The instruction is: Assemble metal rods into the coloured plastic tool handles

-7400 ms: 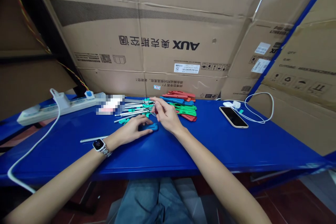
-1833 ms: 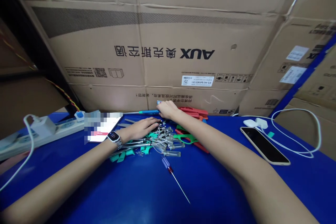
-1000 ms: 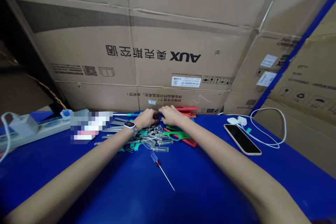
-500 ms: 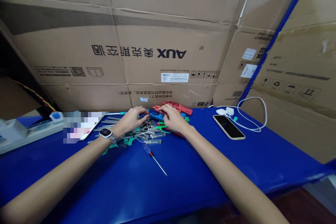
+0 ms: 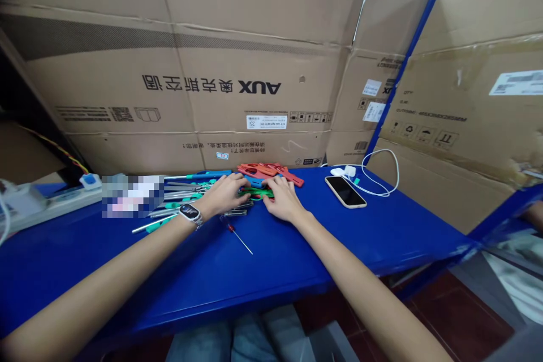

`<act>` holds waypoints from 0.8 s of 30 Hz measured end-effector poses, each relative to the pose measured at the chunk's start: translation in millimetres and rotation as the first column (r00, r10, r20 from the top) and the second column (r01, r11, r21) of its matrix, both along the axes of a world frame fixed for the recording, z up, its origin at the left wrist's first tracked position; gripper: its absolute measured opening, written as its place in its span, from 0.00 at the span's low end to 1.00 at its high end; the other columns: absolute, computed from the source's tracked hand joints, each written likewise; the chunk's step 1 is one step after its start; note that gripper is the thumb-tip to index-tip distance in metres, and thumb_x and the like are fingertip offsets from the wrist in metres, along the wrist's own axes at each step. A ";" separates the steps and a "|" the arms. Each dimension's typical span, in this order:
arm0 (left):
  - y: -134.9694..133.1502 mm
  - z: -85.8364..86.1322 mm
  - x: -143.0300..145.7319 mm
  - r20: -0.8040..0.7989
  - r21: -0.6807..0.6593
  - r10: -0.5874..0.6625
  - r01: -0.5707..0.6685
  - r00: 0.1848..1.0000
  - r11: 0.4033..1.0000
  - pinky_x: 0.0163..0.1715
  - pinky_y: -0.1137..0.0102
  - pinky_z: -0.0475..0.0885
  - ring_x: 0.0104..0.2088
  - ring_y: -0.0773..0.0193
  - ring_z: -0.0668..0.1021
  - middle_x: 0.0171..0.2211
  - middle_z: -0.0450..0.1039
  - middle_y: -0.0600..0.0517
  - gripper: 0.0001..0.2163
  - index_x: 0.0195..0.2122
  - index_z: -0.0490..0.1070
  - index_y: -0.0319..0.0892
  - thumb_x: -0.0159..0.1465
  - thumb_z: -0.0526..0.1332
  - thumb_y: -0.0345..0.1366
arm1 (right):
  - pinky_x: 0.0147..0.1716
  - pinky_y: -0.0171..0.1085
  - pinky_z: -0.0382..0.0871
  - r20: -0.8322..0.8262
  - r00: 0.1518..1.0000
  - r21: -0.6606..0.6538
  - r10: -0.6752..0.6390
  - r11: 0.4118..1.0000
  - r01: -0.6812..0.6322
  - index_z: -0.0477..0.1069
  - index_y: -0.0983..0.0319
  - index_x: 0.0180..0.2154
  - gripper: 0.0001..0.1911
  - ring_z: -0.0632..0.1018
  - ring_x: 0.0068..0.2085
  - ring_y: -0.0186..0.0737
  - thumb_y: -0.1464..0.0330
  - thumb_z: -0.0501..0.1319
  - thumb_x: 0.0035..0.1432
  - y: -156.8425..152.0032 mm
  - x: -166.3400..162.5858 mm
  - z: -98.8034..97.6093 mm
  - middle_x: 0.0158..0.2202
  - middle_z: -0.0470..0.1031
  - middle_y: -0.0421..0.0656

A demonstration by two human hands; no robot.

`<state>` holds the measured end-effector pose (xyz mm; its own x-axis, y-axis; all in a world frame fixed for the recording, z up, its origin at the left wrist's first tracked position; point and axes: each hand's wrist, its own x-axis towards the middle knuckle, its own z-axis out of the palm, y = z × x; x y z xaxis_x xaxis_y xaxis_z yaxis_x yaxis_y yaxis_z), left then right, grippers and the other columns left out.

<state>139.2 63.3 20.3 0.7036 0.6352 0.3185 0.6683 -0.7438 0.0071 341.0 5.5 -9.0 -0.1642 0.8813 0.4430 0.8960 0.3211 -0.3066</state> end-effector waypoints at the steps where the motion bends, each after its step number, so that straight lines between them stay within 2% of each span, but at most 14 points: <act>1: 2.9 1.8 -1.8 0.001 0.013 0.018 -0.018 1.000 1.000 0.51 0.58 0.67 0.50 0.51 0.74 0.47 0.74 0.45 0.08 0.44 0.73 0.42 0.66 0.59 0.35 | 0.51 0.48 0.60 0.005 1.000 0.003 -0.008 1.000 0.008 0.68 0.59 0.51 0.16 0.69 0.53 0.49 0.68 0.58 0.60 3.1 -1.2 1.6 0.51 0.72 0.48; 6: 30.0 10.8 -20.4 -0.007 0.006 0.152 -0.152 0.988 0.988 0.49 0.60 0.69 0.50 0.51 0.74 0.48 0.73 0.43 0.11 0.48 0.71 0.41 0.66 0.55 0.30 | 0.52 0.49 0.60 0.149 0.987 -0.026 -0.053 0.998 0.058 0.71 0.60 0.50 0.17 0.69 0.54 0.52 0.64 0.60 0.60 28.0 -14.6 24.0 0.51 0.72 0.50; 9: 48.2 11.5 -27.2 -0.059 -0.037 0.167 -0.169 0.984 0.985 0.50 0.62 0.69 0.52 0.51 0.74 0.49 0.74 0.45 0.13 0.49 0.72 0.42 0.63 0.60 0.32 | 0.53 0.50 0.59 0.275 0.961 -0.098 -0.044 0.992 0.074 0.73 0.62 0.48 0.18 0.70 0.54 0.54 0.62 0.62 0.57 43.6 -28.4 36.9 0.51 0.74 0.51; 13: 67.0 10.0 -24.3 -0.136 -0.097 0.159 -0.173 0.978 0.980 0.48 0.62 0.70 0.51 0.48 0.75 0.48 0.76 0.46 0.15 0.47 0.74 0.45 0.57 0.65 0.35 | 0.52 0.50 0.59 0.369 0.927 -0.159 -0.063 0.979 0.129 0.76 0.65 0.45 0.17 0.72 0.52 0.56 0.64 0.64 0.54 57.4 -43.9 43.3 0.48 0.77 0.55; 19: 76.4 9.3 -17.5 -0.164 -0.120 0.069 -0.090 0.984 0.989 0.46 0.64 0.70 0.46 0.52 0.78 0.44 0.78 0.48 0.11 0.43 0.75 0.45 0.59 0.65 0.38 | 0.48 0.48 0.61 0.349 0.935 -0.192 -0.059 0.972 0.133 0.79 0.63 0.37 0.11 0.75 0.48 0.56 0.64 0.64 0.54 62.0 -42.9 41.5 0.41 0.80 0.54; 22: 71.2 13.2 -22.7 -0.126 -0.083 0.038 -0.049 0.991 0.995 0.45 0.64 0.70 0.45 0.53 0.78 0.47 0.73 0.46 0.10 0.46 0.73 0.45 0.65 0.59 0.40 | 0.47 0.47 0.62 0.309 0.950 -0.180 -0.056 0.977 0.116 0.77 0.61 0.39 0.10 0.76 0.48 0.53 0.64 0.63 0.57 60.2 -34.4 40.8 0.43 0.80 0.51; 24: 62.6 18.6 -31.7 -0.087 -0.051 0.030 -0.035 0.996 0.998 0.43 0.63 0.70 0.43 0.53 0.78 0.48 0.70 0.45 0.11 0.48 0.71 0.44 0.67 0.57 0.40 | 0.48 0.47 0.61 0.218 0.975 -0.152 -0.033 0.986 0.067 0.75 0.60 0.43 0.11 0.76 0.48 0.50 0.64 0.62 0.59 57.4 -29.2 40.1 0.45 0.80 0.47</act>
<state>107.5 125.8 38.9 0.7056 0.6723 0.2237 0.6919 -0.7219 -0.0130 311.8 62.8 31.1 -0.1942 0.9465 0.2577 0.9599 0.2375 -0.1490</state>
